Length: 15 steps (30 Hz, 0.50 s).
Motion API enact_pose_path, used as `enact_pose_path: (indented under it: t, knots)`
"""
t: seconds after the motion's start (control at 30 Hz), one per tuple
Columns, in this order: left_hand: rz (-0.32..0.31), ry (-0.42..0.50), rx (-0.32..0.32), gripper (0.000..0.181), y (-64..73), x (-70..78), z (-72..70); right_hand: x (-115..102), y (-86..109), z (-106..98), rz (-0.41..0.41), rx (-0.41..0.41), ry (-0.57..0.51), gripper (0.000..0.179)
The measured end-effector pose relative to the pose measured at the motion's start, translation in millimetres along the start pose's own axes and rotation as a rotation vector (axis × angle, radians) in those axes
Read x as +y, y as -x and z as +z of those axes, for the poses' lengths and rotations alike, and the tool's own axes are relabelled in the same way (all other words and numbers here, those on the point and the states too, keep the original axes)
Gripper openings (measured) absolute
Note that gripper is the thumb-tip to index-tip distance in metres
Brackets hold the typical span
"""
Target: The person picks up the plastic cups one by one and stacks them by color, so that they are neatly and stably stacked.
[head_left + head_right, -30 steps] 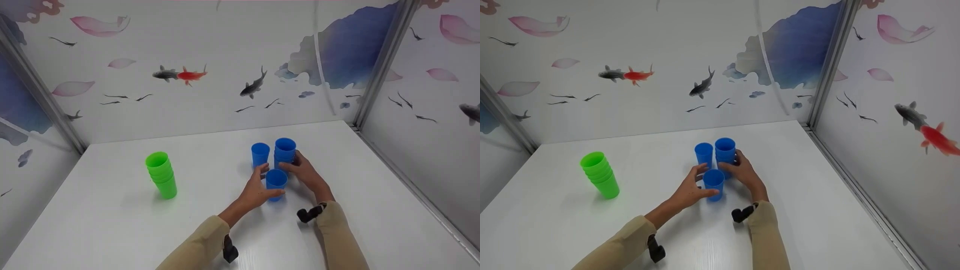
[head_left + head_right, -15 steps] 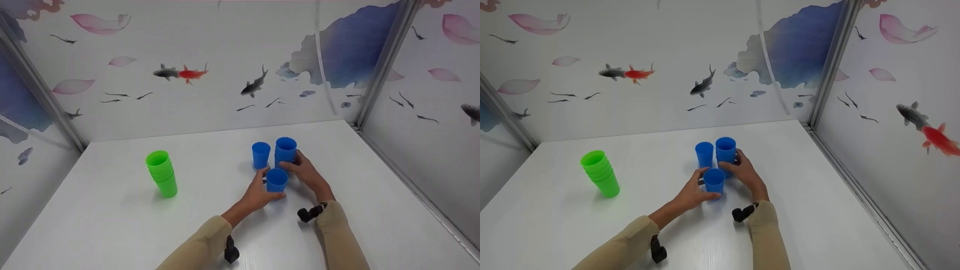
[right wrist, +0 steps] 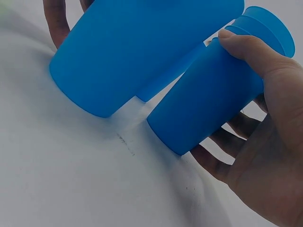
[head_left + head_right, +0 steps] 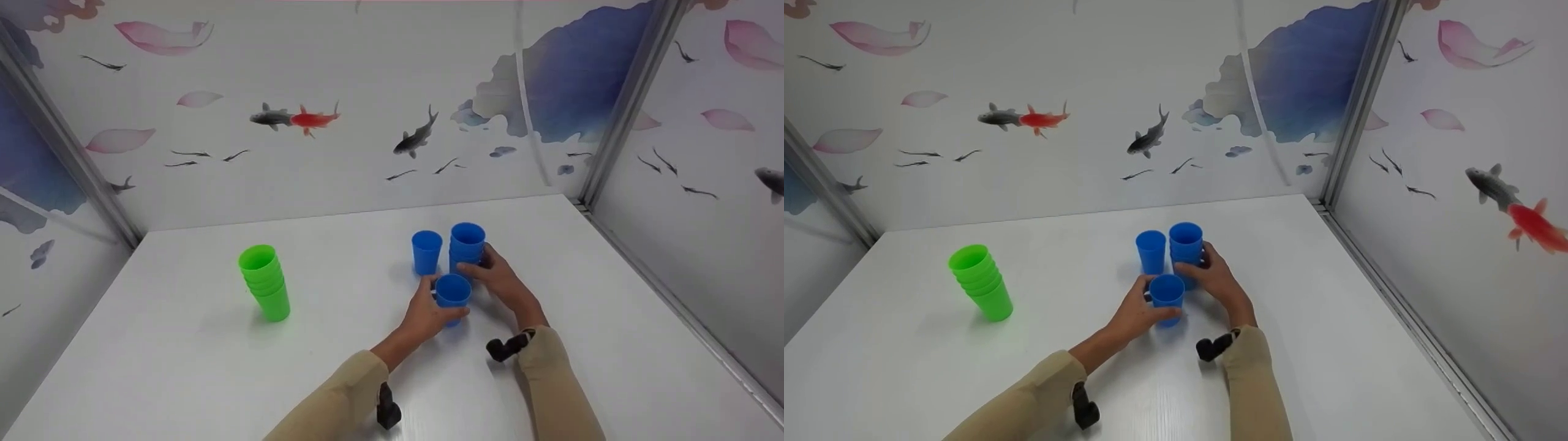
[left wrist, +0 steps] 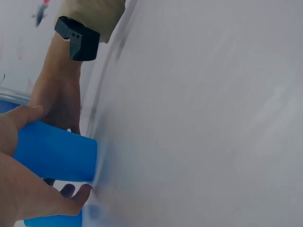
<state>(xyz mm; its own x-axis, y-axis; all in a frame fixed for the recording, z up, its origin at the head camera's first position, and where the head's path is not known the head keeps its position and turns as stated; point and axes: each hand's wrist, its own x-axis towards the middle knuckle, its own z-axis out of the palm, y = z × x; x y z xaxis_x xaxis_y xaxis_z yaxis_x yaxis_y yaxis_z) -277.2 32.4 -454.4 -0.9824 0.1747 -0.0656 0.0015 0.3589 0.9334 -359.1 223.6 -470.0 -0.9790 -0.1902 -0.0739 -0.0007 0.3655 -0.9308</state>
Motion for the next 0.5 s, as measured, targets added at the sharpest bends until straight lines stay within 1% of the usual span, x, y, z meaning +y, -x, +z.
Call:
enact_pose_path:
  t: [0.1,0.23,0.37,0.5]
  knots:
    - [-0.002,-0.01,0.012,0.078,0.7,1.2,0.8,0.1,-0.6,-0.3,0.002,0.003,0.004,0.108]
    - [0.004,-0.022,0.007,0.079,2.1,2.6,-0.7,1.7,-1.7,0.1,0.01,0.008,0.01,0.108]
    - [0.036,-0.021,-0.006,0.077,3.2,3.2,-5.7,1.3,-2.3,0.6,0.007,0.012,0.008,0.107]
    - [0.07,-0.02,-0.014,0.073,4.5,4.6,-13.9,0.4,-2.5,-0.3,0.0,0.005,0.004,0.106]
